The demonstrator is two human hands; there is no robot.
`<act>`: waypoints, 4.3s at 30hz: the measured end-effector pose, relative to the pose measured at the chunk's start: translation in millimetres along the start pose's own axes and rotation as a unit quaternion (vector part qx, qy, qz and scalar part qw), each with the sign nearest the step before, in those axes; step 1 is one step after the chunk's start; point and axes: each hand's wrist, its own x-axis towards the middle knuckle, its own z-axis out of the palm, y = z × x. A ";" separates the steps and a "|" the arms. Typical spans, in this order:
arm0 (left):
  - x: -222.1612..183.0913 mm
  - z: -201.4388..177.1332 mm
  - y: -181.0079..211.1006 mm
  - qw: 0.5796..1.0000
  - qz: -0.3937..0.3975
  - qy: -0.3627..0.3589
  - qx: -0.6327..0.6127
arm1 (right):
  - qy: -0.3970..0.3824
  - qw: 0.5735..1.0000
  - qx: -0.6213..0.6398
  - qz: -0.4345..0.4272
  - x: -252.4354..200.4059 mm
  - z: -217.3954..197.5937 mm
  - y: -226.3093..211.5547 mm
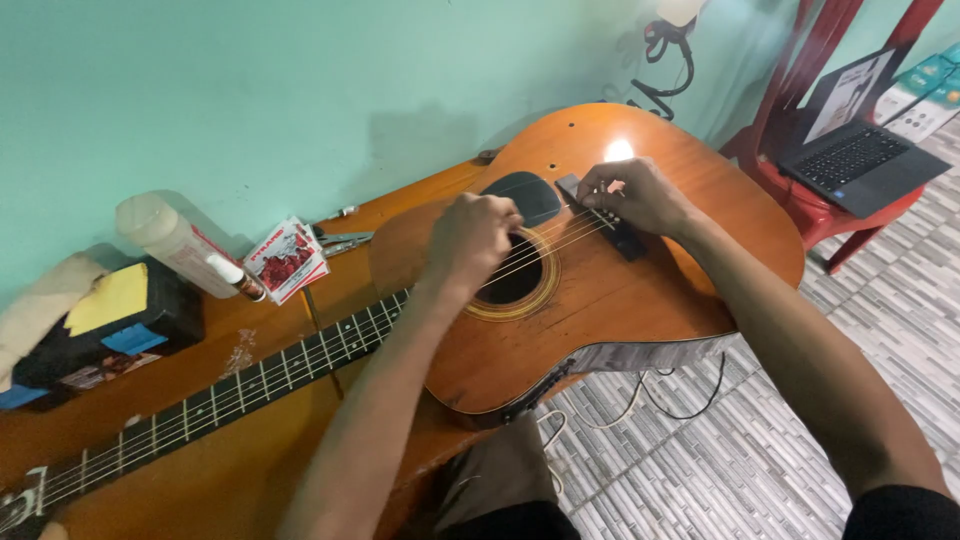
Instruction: Securing and winding a new string onto the headstock of an acoustic guitar.
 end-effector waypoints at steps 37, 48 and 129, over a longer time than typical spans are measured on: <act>-337.2 -249.0 -66.7 0.986 -0.063 0.136 -0.077 | -0.366 0.908 -0.134 -0.157 112.0 153.7 -216.4; -333.3 -246.3 -88.3 0.980 -0.066 0.162 -0.094 | -0.049 0.988 -0.081 -0.121 198.1 184.4 -135.5; -487.1 -203.2 -214.3 0.691 -0.110 0.641 -0.315 | -0.425 0.826 0.175 -0.327 83.0 341.9 -519.9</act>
